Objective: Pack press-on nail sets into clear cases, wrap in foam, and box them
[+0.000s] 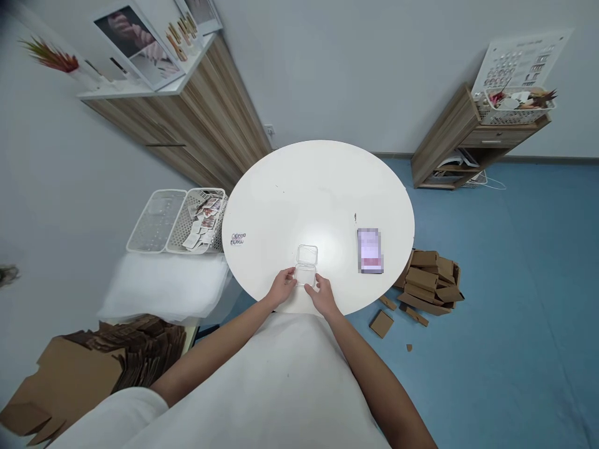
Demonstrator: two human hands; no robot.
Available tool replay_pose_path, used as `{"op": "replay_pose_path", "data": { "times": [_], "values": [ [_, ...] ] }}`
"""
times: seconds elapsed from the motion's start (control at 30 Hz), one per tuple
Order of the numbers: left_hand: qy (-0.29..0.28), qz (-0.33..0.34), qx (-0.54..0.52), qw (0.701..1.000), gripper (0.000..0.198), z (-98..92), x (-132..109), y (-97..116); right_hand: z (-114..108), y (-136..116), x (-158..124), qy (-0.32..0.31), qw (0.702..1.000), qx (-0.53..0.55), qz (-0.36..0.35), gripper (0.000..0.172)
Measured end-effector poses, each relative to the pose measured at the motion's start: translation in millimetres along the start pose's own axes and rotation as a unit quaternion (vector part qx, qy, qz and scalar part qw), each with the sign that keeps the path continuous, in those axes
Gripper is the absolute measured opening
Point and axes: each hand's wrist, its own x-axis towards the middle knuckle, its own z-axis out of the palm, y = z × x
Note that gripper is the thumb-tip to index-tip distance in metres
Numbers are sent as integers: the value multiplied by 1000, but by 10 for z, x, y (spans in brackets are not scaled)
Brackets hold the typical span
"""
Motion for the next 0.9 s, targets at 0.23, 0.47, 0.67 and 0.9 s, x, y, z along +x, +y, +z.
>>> {"op": "replay_pose_path", "data": {
  "times": [0.23,0.47,0.67,0.9],
  "values": [
    [5,-8,52,999,45,52,-24,39,35,-1,-2,10,998,-54,-6,68],
    [13,-49,31,998,46,52,-155,-39,42,8,-46,2,1000,-13,-18,58],
    [9,-21,15,1000,43,56,-54,25,103,-91,81,12,1000,5,-25,58],
    [-9,-33,37,999,49,27,39,90,117,-113,167,26,999,-6,-22,60]
  ]
}}
